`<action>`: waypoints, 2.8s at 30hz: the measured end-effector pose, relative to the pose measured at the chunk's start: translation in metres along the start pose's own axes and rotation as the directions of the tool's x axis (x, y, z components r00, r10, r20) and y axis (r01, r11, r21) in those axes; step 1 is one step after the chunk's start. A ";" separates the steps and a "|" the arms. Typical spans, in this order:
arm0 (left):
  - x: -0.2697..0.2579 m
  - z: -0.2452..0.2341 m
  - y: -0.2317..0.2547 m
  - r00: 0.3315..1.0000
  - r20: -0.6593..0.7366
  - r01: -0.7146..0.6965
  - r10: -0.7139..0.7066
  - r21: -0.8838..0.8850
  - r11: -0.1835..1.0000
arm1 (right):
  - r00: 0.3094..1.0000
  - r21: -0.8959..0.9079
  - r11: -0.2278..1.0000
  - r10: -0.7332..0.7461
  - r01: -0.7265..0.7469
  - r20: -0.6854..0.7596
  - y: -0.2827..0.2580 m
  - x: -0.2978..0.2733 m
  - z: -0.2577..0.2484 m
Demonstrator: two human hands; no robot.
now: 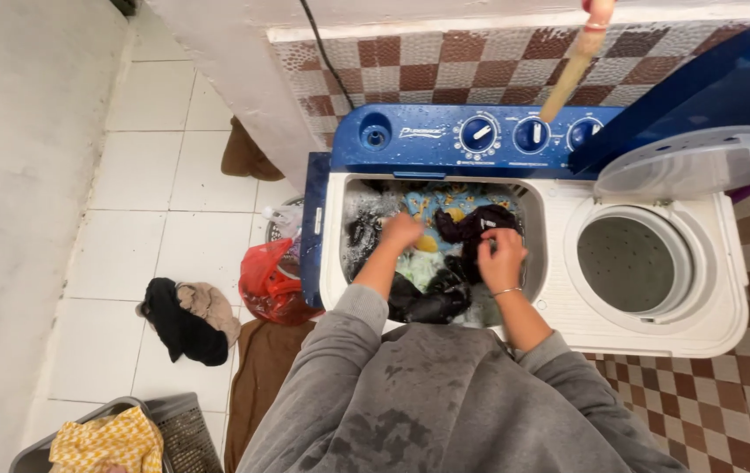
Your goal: Washing clothes by hand inside the tub of a twin-tub washing machine.
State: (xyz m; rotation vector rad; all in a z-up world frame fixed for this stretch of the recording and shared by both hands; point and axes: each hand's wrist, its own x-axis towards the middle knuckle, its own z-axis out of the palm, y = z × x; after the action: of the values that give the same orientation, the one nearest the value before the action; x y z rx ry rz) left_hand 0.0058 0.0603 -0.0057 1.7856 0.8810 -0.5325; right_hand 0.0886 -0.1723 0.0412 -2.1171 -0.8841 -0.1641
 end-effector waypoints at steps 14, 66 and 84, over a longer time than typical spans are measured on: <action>0.005 -0.017 0.010 0.961 -0.160 -0.092 0.226 0.586 0.805 | 0.982 -0.058 0.998 -0.035 0.025 -0.183 -0.007 0.014 0.006; 0.008 -0.062 0.003 0.785 -0.589 -0.066 0.191 0.226 0.972 | 0.470 -0.406 0.913 0.373 -0.035 0.800 0.035 -0.007 -0.014; 0.013 0.114 0.017 0.757 0.298 -0.652 0.581 0.388 0.651 | 0.709 -0.401 0.896 0.156 0.192 0.687 -0.049 0.081 0.052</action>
State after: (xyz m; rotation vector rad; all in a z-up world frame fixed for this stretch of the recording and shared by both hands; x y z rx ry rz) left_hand 0.0325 -0.0450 -0.0477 2.3034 -0.0313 -0.4291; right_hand 0.1082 -0.0702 0.0708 -2.6576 -1.4199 0.5446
